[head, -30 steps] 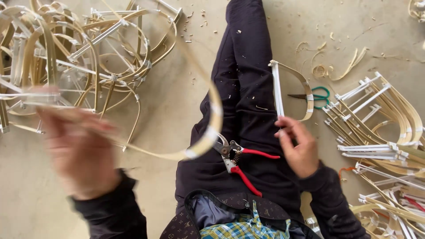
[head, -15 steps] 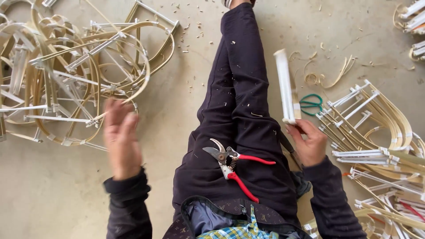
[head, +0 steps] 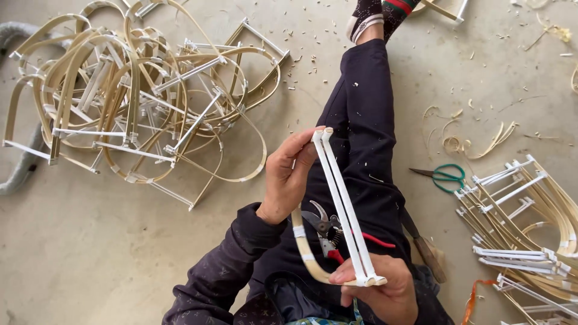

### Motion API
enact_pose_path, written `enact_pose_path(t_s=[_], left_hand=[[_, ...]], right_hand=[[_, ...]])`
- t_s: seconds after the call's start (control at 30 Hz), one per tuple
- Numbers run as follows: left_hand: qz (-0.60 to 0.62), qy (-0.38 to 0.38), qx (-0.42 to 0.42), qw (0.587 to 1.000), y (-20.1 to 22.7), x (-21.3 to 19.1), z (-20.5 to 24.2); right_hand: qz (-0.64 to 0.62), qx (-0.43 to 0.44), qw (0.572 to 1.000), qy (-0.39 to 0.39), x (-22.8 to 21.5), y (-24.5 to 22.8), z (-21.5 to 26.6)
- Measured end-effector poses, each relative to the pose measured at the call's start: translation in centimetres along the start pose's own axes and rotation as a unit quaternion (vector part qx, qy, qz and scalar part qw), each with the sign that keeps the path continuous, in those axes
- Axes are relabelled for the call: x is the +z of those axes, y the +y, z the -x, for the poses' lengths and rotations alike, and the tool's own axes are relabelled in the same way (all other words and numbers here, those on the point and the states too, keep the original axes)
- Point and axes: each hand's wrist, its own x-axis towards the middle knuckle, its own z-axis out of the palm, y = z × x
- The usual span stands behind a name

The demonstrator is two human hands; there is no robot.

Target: Cutting and assembling bent wooden strips into U-shaped basket frames using shears.

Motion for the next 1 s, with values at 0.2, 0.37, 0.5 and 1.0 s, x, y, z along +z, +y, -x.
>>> enact_pose_path(t_s=[0.2, 0.37, 0.5, 1.0], left_hand=[[0.090, 0.009, -0.053, 0.995, -3.3, -0.6, 1.7], [0.169, -0.002, -0.136, 0.976, -4.7, -2.3, 2.8], [0.216, -0.094, -0.242, 0.941, -2.6, -2.6, 5.5], [0.077, -0.391, -0.272, 0.876, 0.4, -0.6, 13.2]], right_hand=[[-0.100, 0.010, 0.995, -0.018, 1.0, 0.0, -0.1], [0.116, 0.037, 0.984, -0.126, -0.6, -1.5, -3.5], [0.265, 0.113, 0.958, -0.010, -3.0, -0.9, -4.4], [0.327, 0.306, 0.844, -0.295, -3.1, -0.6, -2.2]])
